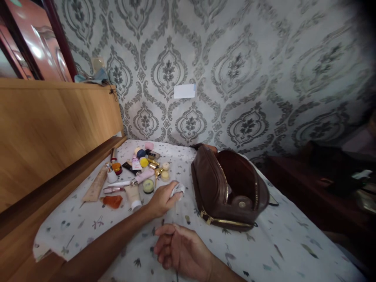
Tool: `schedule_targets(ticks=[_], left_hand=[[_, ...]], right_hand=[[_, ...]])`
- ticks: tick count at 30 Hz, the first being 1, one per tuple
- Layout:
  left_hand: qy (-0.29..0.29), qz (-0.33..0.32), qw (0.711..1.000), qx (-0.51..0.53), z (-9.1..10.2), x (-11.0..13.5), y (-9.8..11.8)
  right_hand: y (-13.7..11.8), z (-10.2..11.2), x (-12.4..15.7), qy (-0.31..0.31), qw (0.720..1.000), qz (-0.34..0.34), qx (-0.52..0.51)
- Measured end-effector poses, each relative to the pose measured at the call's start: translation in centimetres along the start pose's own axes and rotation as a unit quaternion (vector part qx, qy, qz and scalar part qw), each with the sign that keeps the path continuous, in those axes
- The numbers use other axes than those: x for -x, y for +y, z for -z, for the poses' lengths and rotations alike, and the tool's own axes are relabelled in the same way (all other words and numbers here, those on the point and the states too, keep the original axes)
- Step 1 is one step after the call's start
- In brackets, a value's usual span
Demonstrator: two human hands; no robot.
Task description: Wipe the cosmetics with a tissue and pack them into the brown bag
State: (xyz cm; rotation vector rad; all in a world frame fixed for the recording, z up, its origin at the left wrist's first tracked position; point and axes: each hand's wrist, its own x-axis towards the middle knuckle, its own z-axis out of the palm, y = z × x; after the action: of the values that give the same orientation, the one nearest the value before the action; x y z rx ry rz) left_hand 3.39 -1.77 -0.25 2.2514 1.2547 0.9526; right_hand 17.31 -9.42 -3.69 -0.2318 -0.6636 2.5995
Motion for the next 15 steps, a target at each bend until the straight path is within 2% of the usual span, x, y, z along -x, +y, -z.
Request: schedule_targets(ticks=[4, 10, 12, 15], left_hand=[[0.076, 0.052, 0.995, -0.046, 2.5, -2.4, -1.5], [0.145, 0.164, 0.963, -0.156, 8.3, -9.9, -7.5], [0.145, 0.204, 0.949, -0.191, 9.2, -11.9, -9.4], [0.122, 0.252, 0.932, -0.231, 9.1, -13.5, -11.4]], right_hand=[[-0.5, -0.2, 0.1, 0.031, 0.999, 0.005, -0.012], [-1.0, -0.3, 0.0, 0.063, 0.997, 0.037, -0.035], [-1.1, -0.1, -0.1, 0.063, 0.996, 0.043, -0.045], [-1.2, 0.1, -0.2, 0.061, 0.996, 0.051, -0.049]])
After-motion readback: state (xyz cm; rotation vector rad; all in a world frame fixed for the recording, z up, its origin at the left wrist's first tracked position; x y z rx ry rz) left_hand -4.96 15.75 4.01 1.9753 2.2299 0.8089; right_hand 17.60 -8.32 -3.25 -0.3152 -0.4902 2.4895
